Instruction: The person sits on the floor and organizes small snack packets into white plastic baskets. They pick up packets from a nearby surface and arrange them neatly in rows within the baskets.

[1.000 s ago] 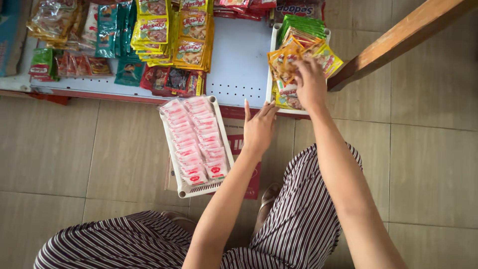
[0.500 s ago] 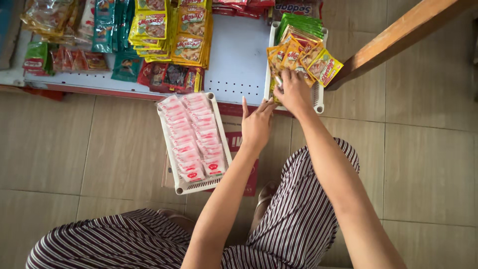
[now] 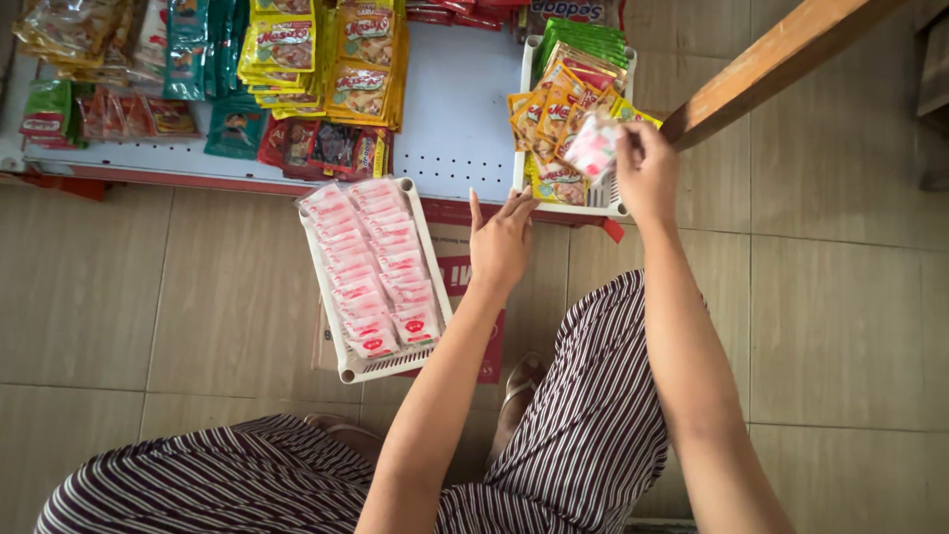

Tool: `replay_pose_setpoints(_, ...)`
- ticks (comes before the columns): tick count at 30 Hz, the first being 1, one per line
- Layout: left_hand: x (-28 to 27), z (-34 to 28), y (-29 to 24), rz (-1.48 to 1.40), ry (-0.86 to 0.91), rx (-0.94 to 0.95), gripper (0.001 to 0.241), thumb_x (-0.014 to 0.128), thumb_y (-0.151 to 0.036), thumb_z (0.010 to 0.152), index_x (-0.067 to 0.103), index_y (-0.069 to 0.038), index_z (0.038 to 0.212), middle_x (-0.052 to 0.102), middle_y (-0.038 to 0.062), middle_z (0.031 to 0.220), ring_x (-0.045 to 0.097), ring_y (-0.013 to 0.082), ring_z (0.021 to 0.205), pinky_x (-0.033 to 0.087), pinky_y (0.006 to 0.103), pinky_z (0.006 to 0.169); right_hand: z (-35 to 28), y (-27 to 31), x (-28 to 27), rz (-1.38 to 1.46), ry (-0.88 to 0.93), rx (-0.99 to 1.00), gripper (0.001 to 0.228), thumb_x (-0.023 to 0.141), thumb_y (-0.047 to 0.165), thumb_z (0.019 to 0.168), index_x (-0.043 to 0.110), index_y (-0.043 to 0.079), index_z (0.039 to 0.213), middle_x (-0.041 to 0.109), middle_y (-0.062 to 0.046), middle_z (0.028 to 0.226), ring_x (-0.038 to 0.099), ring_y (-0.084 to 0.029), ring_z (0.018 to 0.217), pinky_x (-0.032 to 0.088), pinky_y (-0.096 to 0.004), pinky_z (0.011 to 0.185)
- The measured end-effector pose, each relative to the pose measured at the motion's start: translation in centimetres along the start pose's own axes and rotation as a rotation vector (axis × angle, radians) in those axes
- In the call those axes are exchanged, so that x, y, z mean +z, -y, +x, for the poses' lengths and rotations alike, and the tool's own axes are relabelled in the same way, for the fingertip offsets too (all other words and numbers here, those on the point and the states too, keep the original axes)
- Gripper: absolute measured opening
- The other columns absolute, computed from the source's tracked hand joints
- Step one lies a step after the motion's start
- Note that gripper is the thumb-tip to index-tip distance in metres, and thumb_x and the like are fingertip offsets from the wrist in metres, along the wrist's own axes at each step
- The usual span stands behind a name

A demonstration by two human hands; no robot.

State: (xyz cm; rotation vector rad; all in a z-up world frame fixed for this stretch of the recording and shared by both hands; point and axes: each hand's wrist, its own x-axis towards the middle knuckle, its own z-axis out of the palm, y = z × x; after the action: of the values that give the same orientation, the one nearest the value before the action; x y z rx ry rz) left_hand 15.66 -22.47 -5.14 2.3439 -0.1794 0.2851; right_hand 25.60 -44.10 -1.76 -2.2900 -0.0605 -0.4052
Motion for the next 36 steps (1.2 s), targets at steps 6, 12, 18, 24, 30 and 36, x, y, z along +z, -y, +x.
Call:
replay_pose_setpoints(6, -0.6, 0.4, -0.6, 0.005, 0.033, -0.026, 0.031, 0.060, -0.006, 0.094, 0.070, -0.013, 0.123, 0.066, 0.001, 0.137, 0.061, 0.0194, 0.128, 0.011, 0.0590, 0.126, -0.4, 0.4, 0.5, 0.001, 0.001, -0.173, 0.009, 0.068, 0.010, 0.106, 0.067, 0.001, 0.105, 0.070, -0.011, 0.087, 0.068, -0.016, 0.075, 0.053, -0.032, 0.068)
replay_pose_setpoints(12, -3.9, 2.2, -0.4, -0.371, -0.053, -0.130, 0.051, 0.073, -0.018, 0.093, 0.058, -0.002, 0.138, 0.064, 0.014, 0.137, 0.059, 0.0321, 0.129, 0.019, 0.0538, 0.125, -0.8, 3.3, -0.1, 0.173, 0.180, -0.116, 0.010, 0.063, 0.011, 0.108, 0.066, 0.002, 0.109, 0.069, -0.007, 0.091, 0.066, -0.011, 0.079, 0.052, -0.028, 0.071)
replay_pose_setpoints(18, -6.9, 3.0, 0.3, -0.708, 0.164, -0.335, 0.041, 0.080, -0.018, 0.087, 0.069, 0.001, 0.122, 0.080, 0.011, 0.103, 0.073, 0.0160, 0.089, 0.058, 0.0281, 0.081, -2.0, 5.6, 0.4, 0.474, 0.523, -0.021, 0.016, 0.063, 0.019, 0.110, 0.068, 0.003, 0.111, 0.065, 0.000, 0.097, 0.058, -0.005, 0.085, 0.050, -0.022, 0.075)
replay_pose_setpoints(24, -6.2, 0.3, 1.9, -0.911, -0.056, -0.536, 0.030, 0.080, -0.018, 0.092, 0.071, 0.007, 0.108, 0.073, 0.006, 0.089, 0.064, 0.0095, 0.077, 0.053, 0.0257, 0.069, -1.5, 3.7, 3.5, 0.019, 0.346, 0.083, 0.024, 0.077, 0.028, 0.096, 0.075, 0.005, 0.101, 0.074, -0.006, 0.094, 0.072, -0.014, 0.081, 0.056, -0.028, 0.075)
replay_pose_setpoints(30, -3.8, -1.3, 3.3, -1.039, -0.127, -0.589, 0.029, 0.076, -0.018, 0.093, 0.066, 0.003, 0.110, 0.072, 0.005, 0.097, 0.068, 0.0094, 0.085, 0.061, 0.0265, 0.074, -1.6, 1.1, 7.7, -0.444, 0.164, -0.210, 0.028, 0.085, 0.030, 0.074, 0.076, 0.004, 0.080, 0.071, -0.014, 0.093, 0.069, -0.033, 0.084, 0.056, -0.047, 0.071)
replay_pose_setpoints(36, -3.2, -1.4, 3.8, -1.262, -0.310, -0.585, 0.027, 0.067, -0.010, 0.099, 0.058, 0.006, 0.118, 0.070, 0.008, 0.109, 0.069, 0.0124, 0.100, 0.063, 0.0308, 0.090, -1.3, -0.3, 7.3, -0.374, 0.325, -0.176, 0.017, 0.076, 0.025, 0.090, 0.076, 0.009, 0.087, 0.071, -0.010, 0.098, 0.069, -0.031, 0.090, 0.056, -0.044, 0.076)
